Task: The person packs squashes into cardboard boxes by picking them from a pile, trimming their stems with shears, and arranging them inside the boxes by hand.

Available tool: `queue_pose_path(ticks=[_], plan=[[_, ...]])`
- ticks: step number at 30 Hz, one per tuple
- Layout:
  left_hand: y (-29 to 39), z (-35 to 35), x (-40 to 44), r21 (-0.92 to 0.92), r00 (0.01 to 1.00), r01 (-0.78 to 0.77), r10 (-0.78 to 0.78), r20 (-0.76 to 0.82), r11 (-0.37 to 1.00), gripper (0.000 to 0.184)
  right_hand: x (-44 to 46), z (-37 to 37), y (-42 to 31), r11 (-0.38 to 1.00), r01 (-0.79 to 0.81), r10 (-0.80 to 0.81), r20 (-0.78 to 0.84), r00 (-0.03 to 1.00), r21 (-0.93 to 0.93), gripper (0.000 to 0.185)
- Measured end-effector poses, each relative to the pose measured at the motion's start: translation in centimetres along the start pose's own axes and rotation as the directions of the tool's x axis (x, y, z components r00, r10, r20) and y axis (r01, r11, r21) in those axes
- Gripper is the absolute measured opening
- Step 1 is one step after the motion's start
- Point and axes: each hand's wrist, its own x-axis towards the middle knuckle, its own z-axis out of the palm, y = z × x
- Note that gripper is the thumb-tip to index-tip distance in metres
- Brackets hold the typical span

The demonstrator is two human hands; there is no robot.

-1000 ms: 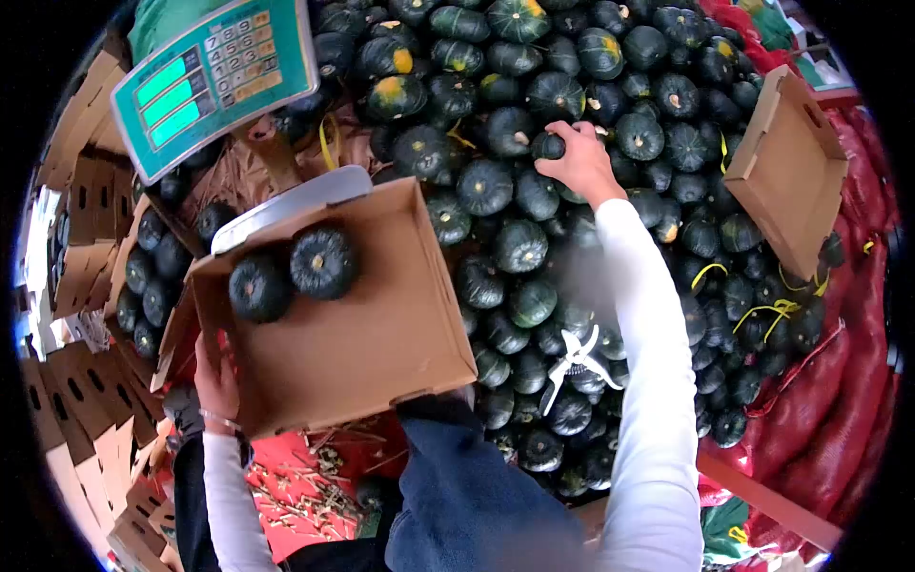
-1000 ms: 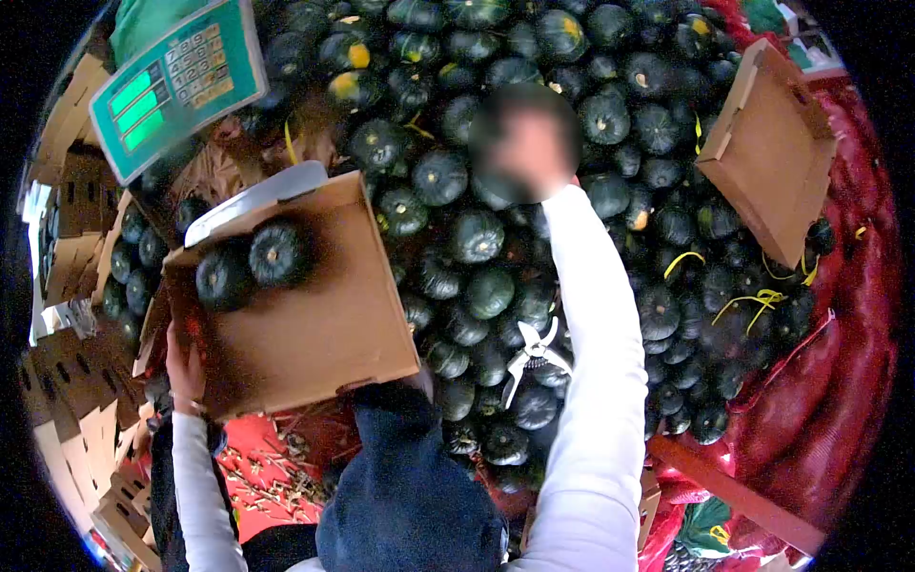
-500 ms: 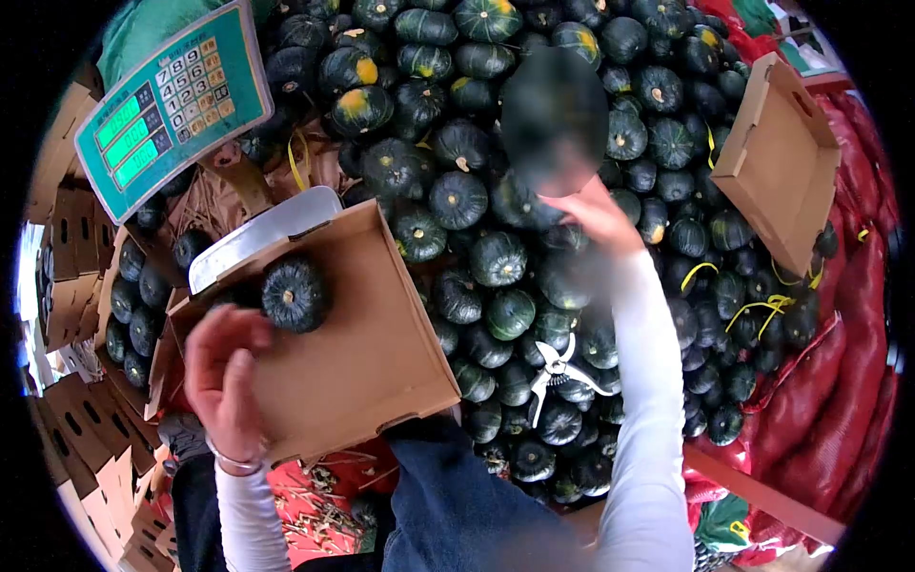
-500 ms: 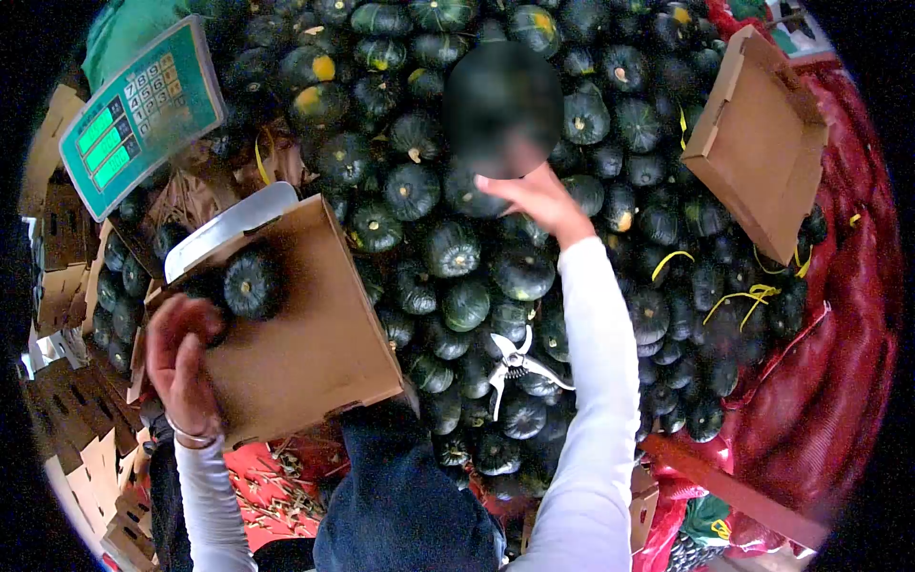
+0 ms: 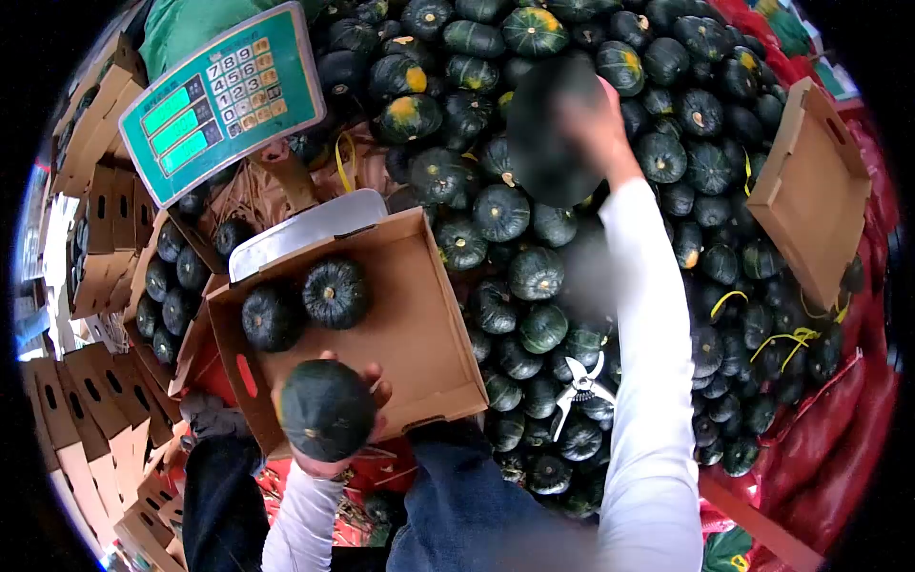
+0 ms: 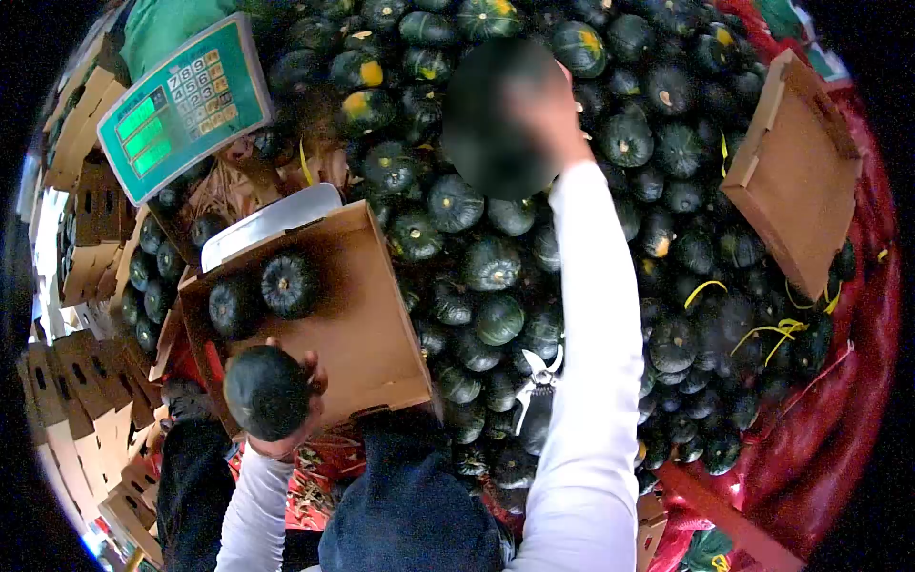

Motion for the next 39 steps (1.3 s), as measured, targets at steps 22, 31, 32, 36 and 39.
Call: queue_pose_path(ticks=[22, 31, 32, 36, 39], plan=[[5.9, -1.2, -3.4, 0.455, 0.712, 0.242, 0.476, 0.517, -0.857, 0.075, -15.0, 5.4, -7.7, 0.876, 0.187, -0.221, -0.026, 0.975, -0.445, 0.017], [0.5, 3.9, 5.5, 0.626, 0.731, -0.16, 0.334, 0.595, -0.764, 0.051, -2.1, -0.7, 9.3, 0.315, -0.244, 0.266, -0.162, 0.95, -0.917, 0.094], [-0.2, 4.1, 6.0, 0.719, 0.746, -0.223, 0.36, 0.56, -0.658, 0.049, -1.4, -0.8, 13.9, 0.326, -0.177, 0.188, -0.12, 0.975, -0.929, 0.091], [-1.8, 4.8, 7.8, 0.914, 0.86, -0.351, 0.317, 0.4, -0.202, 0.043, -3.3, -4.4, 4.9, 0.809, -0.43, 0.474, 0.012, 0.881, -0.402, 0.088], [-3.8, 5.9, 9.8, 0.86, 0.97, -0.23, 0.18, 0.164, 0.455, 0.059, -8.9, -5.4, -1.6, 0.691, -0.555, 0.397, 0.399, 0.827, 0.463, 0.078]])
